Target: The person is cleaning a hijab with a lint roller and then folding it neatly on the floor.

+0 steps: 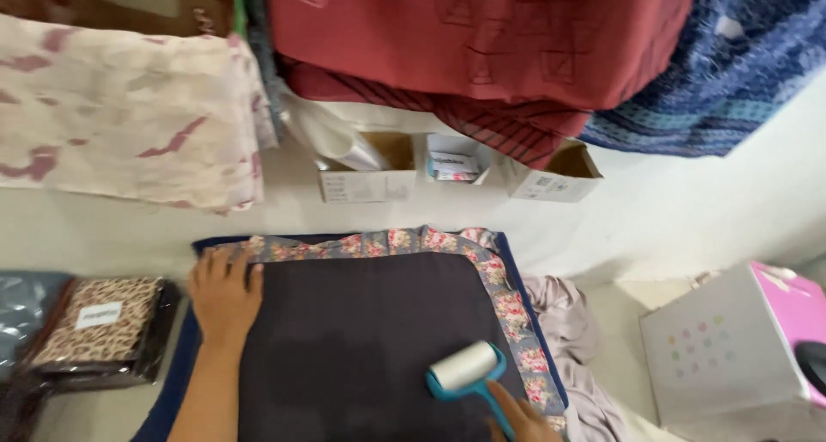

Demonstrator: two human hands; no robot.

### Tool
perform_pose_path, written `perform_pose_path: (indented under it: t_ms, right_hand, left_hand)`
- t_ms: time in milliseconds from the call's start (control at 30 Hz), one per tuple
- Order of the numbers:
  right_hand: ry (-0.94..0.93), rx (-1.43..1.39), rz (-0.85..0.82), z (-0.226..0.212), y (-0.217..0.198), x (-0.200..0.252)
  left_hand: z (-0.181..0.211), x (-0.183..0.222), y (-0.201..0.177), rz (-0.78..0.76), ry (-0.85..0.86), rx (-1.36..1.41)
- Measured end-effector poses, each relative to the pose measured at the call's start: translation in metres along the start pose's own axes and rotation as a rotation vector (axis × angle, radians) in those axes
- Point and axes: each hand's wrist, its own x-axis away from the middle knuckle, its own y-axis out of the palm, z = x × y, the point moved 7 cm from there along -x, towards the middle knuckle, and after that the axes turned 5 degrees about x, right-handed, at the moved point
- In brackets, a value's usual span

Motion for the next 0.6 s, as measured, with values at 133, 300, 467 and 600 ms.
perform_pose_path:
  t_ms: [133,300,467,600]
  right_hand:
    - [-0.428,0.515,0.317,-0.205,0.022,0.064]
    - [-0.497,0.502,0.356,-0.265,0.079,-0.043]
    - [-0.456,0.426,0.266,-0.28,0.082,-0.043]
    - [-0.498,0.258,0.29,-0.25,0.046,0.04]
  left_hand:
    - [-0.021,0.027,0.035,-0.404,-0.126,0.021]
    - [-0.032,0.047,0.029,-0.67,-0.219,-0.07]
    - [-0.029,0.05,0.025,-0.821,-0.262,-0.03]
    - [-0.033,0.049,0.03,-0.7,-0.247,-0.047]
